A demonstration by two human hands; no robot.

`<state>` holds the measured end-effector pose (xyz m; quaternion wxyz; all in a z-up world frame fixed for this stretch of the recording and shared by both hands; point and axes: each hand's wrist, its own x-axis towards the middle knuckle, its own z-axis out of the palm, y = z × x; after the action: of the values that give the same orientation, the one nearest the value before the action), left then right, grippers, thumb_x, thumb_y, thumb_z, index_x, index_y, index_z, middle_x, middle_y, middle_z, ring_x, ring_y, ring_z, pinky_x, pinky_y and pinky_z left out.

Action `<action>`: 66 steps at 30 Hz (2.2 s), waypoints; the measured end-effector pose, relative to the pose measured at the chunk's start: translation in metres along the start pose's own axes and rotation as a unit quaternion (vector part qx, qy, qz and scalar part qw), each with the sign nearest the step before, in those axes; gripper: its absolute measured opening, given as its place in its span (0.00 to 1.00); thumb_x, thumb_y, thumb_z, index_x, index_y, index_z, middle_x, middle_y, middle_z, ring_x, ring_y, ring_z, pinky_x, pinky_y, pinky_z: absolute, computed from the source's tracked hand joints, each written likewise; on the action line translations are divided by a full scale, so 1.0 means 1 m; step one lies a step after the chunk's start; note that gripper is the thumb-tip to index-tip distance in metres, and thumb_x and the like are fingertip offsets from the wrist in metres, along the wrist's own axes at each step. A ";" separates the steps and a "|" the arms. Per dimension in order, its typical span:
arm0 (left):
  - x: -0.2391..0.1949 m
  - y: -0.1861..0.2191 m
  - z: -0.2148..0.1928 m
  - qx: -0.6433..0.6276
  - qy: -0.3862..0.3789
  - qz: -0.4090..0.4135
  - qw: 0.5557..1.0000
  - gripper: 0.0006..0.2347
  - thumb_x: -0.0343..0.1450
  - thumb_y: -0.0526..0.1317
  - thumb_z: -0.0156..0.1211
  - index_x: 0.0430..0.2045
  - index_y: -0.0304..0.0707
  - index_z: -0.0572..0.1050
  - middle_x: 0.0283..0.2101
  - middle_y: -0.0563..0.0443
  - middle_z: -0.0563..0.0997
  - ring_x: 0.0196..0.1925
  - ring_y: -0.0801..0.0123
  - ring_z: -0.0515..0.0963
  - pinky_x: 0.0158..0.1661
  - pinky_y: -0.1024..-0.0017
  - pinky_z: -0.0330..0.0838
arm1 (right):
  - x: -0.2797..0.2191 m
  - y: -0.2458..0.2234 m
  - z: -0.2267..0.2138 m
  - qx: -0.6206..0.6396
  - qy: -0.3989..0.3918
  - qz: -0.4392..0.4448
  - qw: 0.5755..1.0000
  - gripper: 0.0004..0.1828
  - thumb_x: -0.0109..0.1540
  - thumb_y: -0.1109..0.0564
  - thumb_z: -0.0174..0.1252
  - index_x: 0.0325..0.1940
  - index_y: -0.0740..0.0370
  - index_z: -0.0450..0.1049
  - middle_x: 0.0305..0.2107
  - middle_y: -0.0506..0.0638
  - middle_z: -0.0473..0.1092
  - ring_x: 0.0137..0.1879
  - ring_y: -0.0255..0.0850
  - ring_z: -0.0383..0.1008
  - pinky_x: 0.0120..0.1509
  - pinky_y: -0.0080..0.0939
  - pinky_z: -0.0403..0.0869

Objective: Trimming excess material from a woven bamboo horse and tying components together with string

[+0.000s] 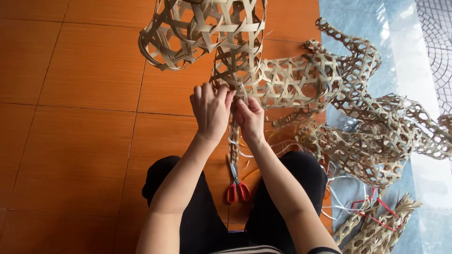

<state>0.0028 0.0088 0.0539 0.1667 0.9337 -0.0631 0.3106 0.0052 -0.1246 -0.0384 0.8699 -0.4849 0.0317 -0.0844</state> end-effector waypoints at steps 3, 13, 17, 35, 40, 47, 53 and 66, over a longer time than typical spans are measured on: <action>0.005 0.007 -0.017 0.023 -0.020 0.001 1.000 0.13 0.76 0.55 0.66 0.34 0.47 0.83 0.29 0.50 0.72 0.34 0.56 0.79 0.34 0.61 0.74 | -0.006 -0.004 0.010 -0.006 0.018 -0.001 1.000 0.03 0.71 0.60 0.63 0.46 0.64 0.79 0.09 0.49 0.57 0.14 0.31 0.56 0.18 0.31 0.56; 0.017 0.006 -0.023 -0.492 -0.171 -0.135 0.843 0.10 0.80 0.40 0.59 0.36 0.30 0.80 0.15 0.54 0.78 0.12 0.76 0.75 0.15 0.79 0.67 | -0.017 -0.032 0.019 0.065 -0.081 0.117 0.988 0.05 0.74 0.57 0.59 0.45 0.59 0.78 0.25 0.44 0.73 0.26 0.28 0.66 0.25 0.26 0.57; 0.019 0.001 -0.024 -0.524 -0.169 -0.192 0.812 0.08 0.80 0.39 0.60 0.38 0.30 0.81 0.18 0.53 0.80 0.15 0.77 0.78 0.16 0.81 0.71 | -0.019 -0.067 0.030 -0.226 -0.116 0.091 0.963 0.08 0.73 0.56 0.59 0.53 0.61 0.79 0.27 0.40 0.71 0.28 0.24 0.62 0.28 0.26 0.59; -0.009 -0.022 -0.001 -0.489 -0.204 -0.205 0.823 0.18 0.84 0.43 0.57 0.61 0.24 0.76 0.19 0.42 0.83 0.17 0.68 0.82 0.18 0.79 0.79 | -0.030 -0.105 0.013 -0.458 0.048 -0.275 0.844 0.02 0.65 0.66 0.71 0.41 0.64 0.84 0.24 0.49 0.67 0.29 0.35 0.67 0.33 0.38 0.65; -0.013 -0.018 0.001 -0.483 -0.210 -0.196 0.827 0.19 0.83 0.44 0.58 0.62 0.25 0.76 0.18 0.42 0.83 0.17 0.68 0.82 0.18 0.78 0.79 | -0.015 -0.062 0.009 -0.427 0.071 -0.304 0.848 0.03 0.67 0.64 0.70 0.39 0.59 0.84 0.20 0.46 0.68 0.28 0.35 0.68 0.33 0.37 0.66; -0.005 -0.015 -0.017 -0.429 -0.236 -0.167 0.856 0.16 0.86 0.40 0.47 0.60 0.28 0.78 0.22 0.40 0.84 0.21 0.63 0.85 0.21 0.76 0.82 | -0.013 -0.044 0.025 -0.083 -0.019 -0.015 0.996 0.10 0.74 0.57 0.61 0.50 0.66 0.84 0.10 0.41 0.60 0.16 0.25 0.57 0.21 0.28 0.57; -0.014 -0.036 0.006 -0.345 -0.213 -0.124 0.905 0.17 0.85 0.36 0.41 0.62 0.28 0.77 0.34 0.31 0.88 0.29 0.50 0.88 0.30 0.64 0.88 | -0.003 -0.024 0.018 0.097 -0.135 0.115 0.979 0.12 0.78 0.55 0.49 0.51 0.62 0.77 0.13 0.39 0.48 0.14 0.28 0.50 0.18 0.28 0.52; -0.005 -0.029 -0.011 -0.112 -0.120 -0.052 0.985 0.08 0.81 0.32 0.56 0.47 0.31 0.83 0.27 0.39 0.87 0.27 0.54 0.89 0.34 0.60 0.86 | -0.004 -0.029 0.018 0.017 -0.176 0.139 0.974 0.16 0.77 0.57 0.49 0.68 0.64 0.73 0.15 0.43 0.50 0.16 0.30 0.50 0.19 0.29 0.53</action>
<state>-0.0012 0.0395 0.0517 0.2774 0.9417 -0.0687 0.1778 0.0005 -0.1238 -0.0050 0.8730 -0.4684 -0.0562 0.1237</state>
